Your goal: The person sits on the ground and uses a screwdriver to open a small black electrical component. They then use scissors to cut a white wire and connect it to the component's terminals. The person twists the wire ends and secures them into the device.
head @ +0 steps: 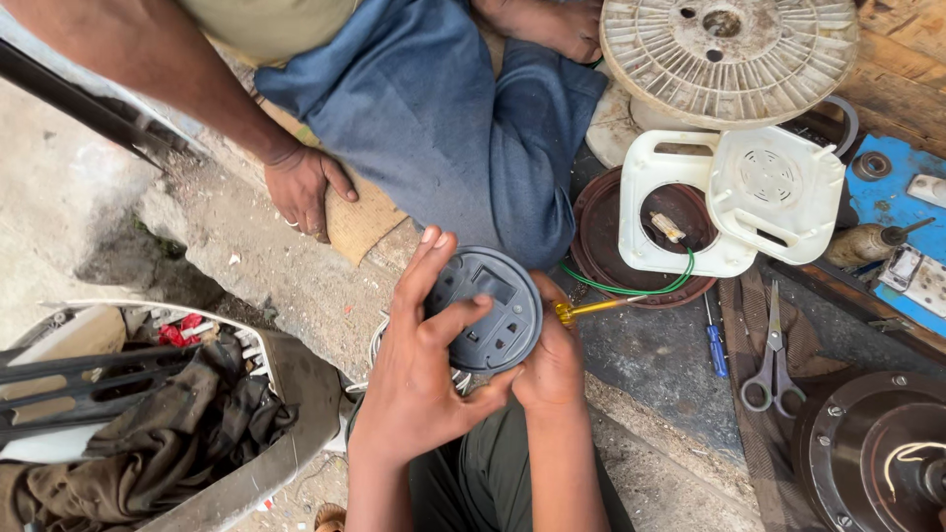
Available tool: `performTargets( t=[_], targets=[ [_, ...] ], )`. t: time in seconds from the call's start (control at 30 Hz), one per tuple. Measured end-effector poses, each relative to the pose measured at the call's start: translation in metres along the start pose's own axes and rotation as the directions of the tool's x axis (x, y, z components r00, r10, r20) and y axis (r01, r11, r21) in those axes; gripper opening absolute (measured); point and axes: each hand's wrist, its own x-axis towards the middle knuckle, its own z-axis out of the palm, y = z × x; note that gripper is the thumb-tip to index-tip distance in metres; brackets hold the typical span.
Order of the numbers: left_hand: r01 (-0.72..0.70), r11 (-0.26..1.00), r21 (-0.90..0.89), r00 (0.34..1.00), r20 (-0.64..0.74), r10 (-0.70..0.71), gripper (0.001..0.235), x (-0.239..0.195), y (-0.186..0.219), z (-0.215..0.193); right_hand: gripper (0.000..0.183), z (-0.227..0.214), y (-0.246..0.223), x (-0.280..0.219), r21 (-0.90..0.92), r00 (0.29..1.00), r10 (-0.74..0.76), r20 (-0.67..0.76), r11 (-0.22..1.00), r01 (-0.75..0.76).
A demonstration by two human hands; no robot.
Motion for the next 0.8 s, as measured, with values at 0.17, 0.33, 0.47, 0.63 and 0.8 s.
performTargets(
  t=[0.17, 0.33, 0.47, 0.63, 0.8],
  targets=[
    [-0.001, 0.998, 0.066, 1.000, 0.021, 0.000, 0.101, 0.007, 0.004, -0.003, 0.031, 0.002, -0.001, 0.002, 0.001, 1.000, 0.001, 0.008, 1.000, -0.001],
    [0.056, 0.983, 0.177, 0.995, 0.072, -0.070, 0.112, 0.008, 0.005, -0.006, 0.032, 0.020, -0.011, 0.004, -0.111, 0.999, -0.007, -0.048, 0.994, 0.002],
    [0.118, 0.981, 0.153, 0.988, 0.081, -0.131, 0.115, 0.003, -0.004, -0.003, 0.028, 0.040, -0.025, -0.002, -0.446, 0.994, -0.113, 0.003, 0.889, 0.103],
    [0.098, 0.994, 0.047, 0.995, 0.018, -0.099, 0.121, -0.002, -0.020, 0.003, 0.025, 0.065, -0.040, -0.013, -0.758, 0.969, -0.187, 0.164, 0.605, 0.245],
    [0.052, 0.993, 0.107, 0.999, -0.014, -0.051, 0.120, -0.006, -0.027, 0.006, 0.025, 0.076, -0.044, -0.015, -0.771, 0.959, -0.197, 0.206, 0.571, 0.282]
  ],
)
